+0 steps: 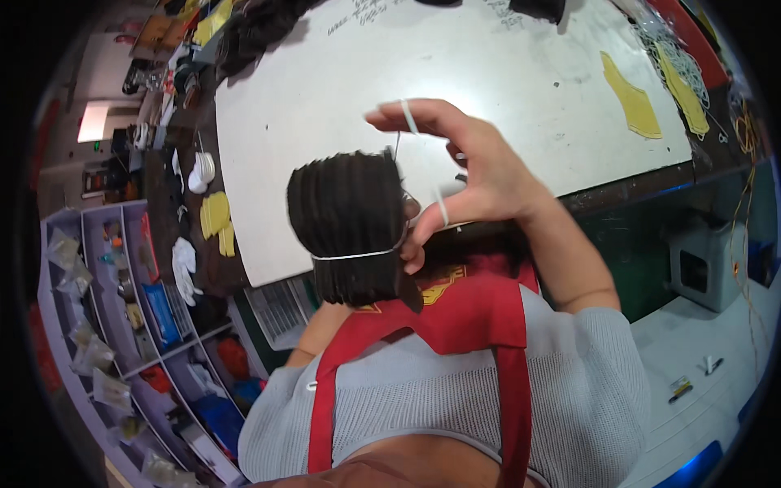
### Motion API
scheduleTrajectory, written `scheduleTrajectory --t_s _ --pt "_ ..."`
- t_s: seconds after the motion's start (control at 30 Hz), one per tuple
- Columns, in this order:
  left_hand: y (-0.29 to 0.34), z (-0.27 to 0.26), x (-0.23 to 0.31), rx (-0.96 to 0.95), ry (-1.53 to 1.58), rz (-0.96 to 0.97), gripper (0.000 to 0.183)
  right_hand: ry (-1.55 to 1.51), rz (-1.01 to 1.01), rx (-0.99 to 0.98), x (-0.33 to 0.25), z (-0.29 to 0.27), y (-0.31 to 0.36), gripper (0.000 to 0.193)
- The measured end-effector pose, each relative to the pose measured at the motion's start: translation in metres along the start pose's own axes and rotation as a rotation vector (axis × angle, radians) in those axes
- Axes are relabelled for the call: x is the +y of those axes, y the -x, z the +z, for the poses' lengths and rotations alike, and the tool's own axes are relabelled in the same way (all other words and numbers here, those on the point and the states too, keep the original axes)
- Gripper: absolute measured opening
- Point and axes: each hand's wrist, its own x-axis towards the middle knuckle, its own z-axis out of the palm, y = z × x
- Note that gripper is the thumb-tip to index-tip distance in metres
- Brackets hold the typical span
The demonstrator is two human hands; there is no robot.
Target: The person removes a rubber band from a stack of cut material pieces and takes out a marking pen. The person then places a template onto each cut piece one by one and traces markings onto them using the pen.
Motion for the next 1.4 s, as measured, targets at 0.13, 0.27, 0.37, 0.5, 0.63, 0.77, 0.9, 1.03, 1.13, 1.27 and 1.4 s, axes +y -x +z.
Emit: scheduleTrajectory --t_s 0.13,0.27,0.37,0.5,0.63,0.77,0.9,1.03,1.13,1.27,1.4 --pt "0.011 0.022 0.012 0.321 -0.508 -0.317 0.083 0.470 -0.021 -0.513 -0.066 0.009 -0.049 0.105" --pt "0.006 0.031 0.018 0.338 -0.609 -0.546 0.081 0.515 -0.169 -0.650 -0.082 0.026 -0.065 0.071" --pt "0.010 0.031 0.011 0.375 -0.604 -0.585 0.080 0.683 -0.372 -0.985 -0.084 0.042 -0.065 0.028" --pt "0.017 0.030 0.009 0.661 -0.454 -0.309 0.078 0.965 -0.427 -0.839 -0.077 0.045 -0.038 0.015" --pt "0.020 -0.006 0.029 0.276 -0.182 0.218 0.104 0.643 -0.106 -0.499 -0.059 0.012 -0.019 0.021" --pt "0.005 -0.005 0.019 0.154 -0.166 0.203 0.099 0.637 -0.014 0.028 -0.008 0.028 -0.022 0.024" --pt "0.007 0.007 0.014 0.458 -0.500 0.099 0.096 0.758 -0.136 -0.044 0.000 0.030 -0.021 0.016" --pt "0.010 0.006 0.013 0.362 -0.296 0.171 0.089 0.784 -0.128 -0.181 -0.005 0.006 -0.025 0.015" --pt "0.003 0.000 0.006 0.019 -0.181 0.202 0.094 0.798 -0.089 -0.115 0.003 0.001 -0.003 0.019" --pt "-0.004 0.003 0.024 0.159 -0.434 0.258 0.091 0.586 0.233 -0.191 -0.012 0.030 0.032 0.013" --pt "0.005 0.004 0.074 0.636 -0.919 0.097 0.080 0.369 0.379 -0.083 -0.038 0.002 0.036 0.016"
